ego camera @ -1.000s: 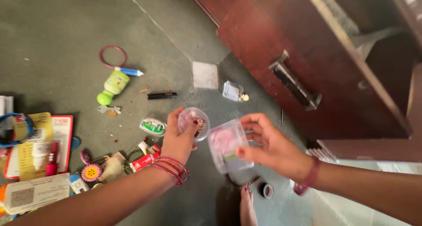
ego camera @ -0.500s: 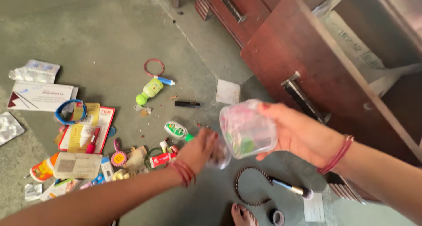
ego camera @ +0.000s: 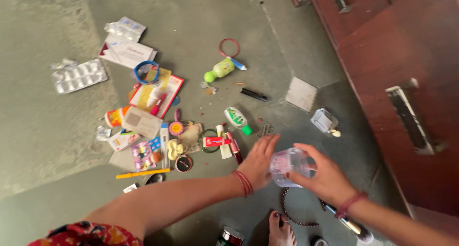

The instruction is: The person sorts various small items from a cluttered floor into clear plastic containers. They pick up blister packs, tubes, and small bottles, placing them into containers and occasionally moving items aside to reach others.

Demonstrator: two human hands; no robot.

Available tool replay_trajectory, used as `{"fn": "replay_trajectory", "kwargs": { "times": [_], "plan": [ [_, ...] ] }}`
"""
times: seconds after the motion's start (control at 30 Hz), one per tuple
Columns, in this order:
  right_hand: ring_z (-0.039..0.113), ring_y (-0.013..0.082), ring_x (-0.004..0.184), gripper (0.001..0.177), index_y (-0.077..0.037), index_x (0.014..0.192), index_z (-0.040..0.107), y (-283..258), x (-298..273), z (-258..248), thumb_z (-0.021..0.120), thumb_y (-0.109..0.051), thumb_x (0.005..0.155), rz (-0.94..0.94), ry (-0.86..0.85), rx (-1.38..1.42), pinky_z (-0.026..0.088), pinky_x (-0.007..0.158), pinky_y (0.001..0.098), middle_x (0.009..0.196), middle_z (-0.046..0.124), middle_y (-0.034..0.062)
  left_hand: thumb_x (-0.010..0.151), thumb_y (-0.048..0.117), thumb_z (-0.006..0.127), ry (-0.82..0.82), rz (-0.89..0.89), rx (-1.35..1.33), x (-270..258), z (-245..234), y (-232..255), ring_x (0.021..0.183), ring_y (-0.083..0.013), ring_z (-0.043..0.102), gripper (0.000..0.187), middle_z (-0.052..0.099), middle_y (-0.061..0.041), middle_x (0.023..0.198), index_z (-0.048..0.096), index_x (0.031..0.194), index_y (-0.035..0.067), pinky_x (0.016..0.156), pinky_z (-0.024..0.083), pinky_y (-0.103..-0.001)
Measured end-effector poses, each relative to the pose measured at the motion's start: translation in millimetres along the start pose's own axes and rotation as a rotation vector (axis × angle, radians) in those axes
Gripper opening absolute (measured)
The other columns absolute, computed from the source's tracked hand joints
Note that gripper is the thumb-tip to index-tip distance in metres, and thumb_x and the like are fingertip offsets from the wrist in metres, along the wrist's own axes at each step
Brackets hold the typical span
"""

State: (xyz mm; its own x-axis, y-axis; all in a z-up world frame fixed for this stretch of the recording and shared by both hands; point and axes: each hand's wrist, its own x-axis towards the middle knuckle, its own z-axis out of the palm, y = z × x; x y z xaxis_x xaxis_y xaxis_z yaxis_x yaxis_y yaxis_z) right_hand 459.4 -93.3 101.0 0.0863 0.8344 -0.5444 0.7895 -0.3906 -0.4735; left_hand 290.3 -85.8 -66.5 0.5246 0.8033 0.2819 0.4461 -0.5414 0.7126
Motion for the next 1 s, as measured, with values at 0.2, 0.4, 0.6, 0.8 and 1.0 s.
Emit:
{"fn": "replay_trajectory", "kwargs": {
  "times": [0.2, 0.4, 0.6, 0.8, 1.0],
  "plan": [
    [0.063, 0.0242, 0.127, 0.082, -0.023, 0.152, 0.047, 5.7, 18.6, 15.3, 0.078, -0.016, 0.077, -0.210, -0.025, 0.160, 0.063, 0.086, 0.0368, 0.139, 0.065, 0.0099, 0.073, 0.030, 0.090, 0.074, -0.151, -0.625, 1.1, -41.9, 29.2, 0.133, -0.0374, 0.056, 0.104, 0.053, -0.019, 0.147, 0.038, 0.158, 0.000, 0.112, 0.048, -0.043],
    [0.071, 0.0334, 0.111, 0.072, -0.011, 0.145, 0.052, -14.1, 45.9, 39.6, 0.082, -0.019, 0.079, -0.806, 0.199, -0.169, 0.060, 0.081, 0.0360, 0.130, 0.067, 0.0184, 0.064, 0.032, 0.084, 0.306, -0.289, -0.211, 9.3, -62.0, 14.1, 0.107, -0.0379, 0.058, 0.099, 0.063, -0.019, 0.122, 0.046, 0.148, -0.003, 0.099, 0.049, -0.045],
    [0.075, 0.0306, 0.090, 0.059, 0.005, 0.138, 0.055, -37.7, 73.9, 55.6, 0.075, -0.016, 0.086, -1.161, 0.284, -0.478, 0.060, 0.067, 0.0371, 0.114, 0.072, 0.0208, 0.065, 0.037, 0.082, 0.387, -0.453, -0.110, -6.4, -80.6, 7.0, 0.104, -0.0392, 0.059, 0.097, 0.065, -0.019, 0.113, 0.048, 0.147, -0.003, 0.097, 0.049, -0.046],
    [0.075, 0.0264, 0.085, 0.043, 0.005, 0.132, 0.059, -54.1, 89.9, 68.9, 0.071, -0.006, 0.091, -1.326, 0.302, -0.492, 0.060, 0.070, 0.0356, 0.106, 0.074, 0.0183, 0.067, 0.041, 0.084, 0.466, -0.516, -0.139, -24.4, -90.3, 9.0, 0.113, -0.0412, 0.062, 0.097, 0.064, -0.022, 0.126, 0.048, 0.148, 0.000, 0.100, 0.051, -0.045],
    [0.075, 0.0257, 0.084, 0.028, 0.001, 0.123, 0.067, -70.4, 95.4, 60.9, 0.067, -0.004, 0.095, -1.293, 0.351, -0.380, 0.059, 0.070, 0.0368, 0.098, 0.075, 0.0145, 0.069, 0.041, 0.089, 0.579, -0.529, -0.213, -30.5, -87.6, 3.5, 0.114, -0.0383, 0.062, 0.101, 0.062, -0.018, 0.138, 0.044, 0.152, 0.003, 0.101, 0.051, -0.043]
  ]
}}
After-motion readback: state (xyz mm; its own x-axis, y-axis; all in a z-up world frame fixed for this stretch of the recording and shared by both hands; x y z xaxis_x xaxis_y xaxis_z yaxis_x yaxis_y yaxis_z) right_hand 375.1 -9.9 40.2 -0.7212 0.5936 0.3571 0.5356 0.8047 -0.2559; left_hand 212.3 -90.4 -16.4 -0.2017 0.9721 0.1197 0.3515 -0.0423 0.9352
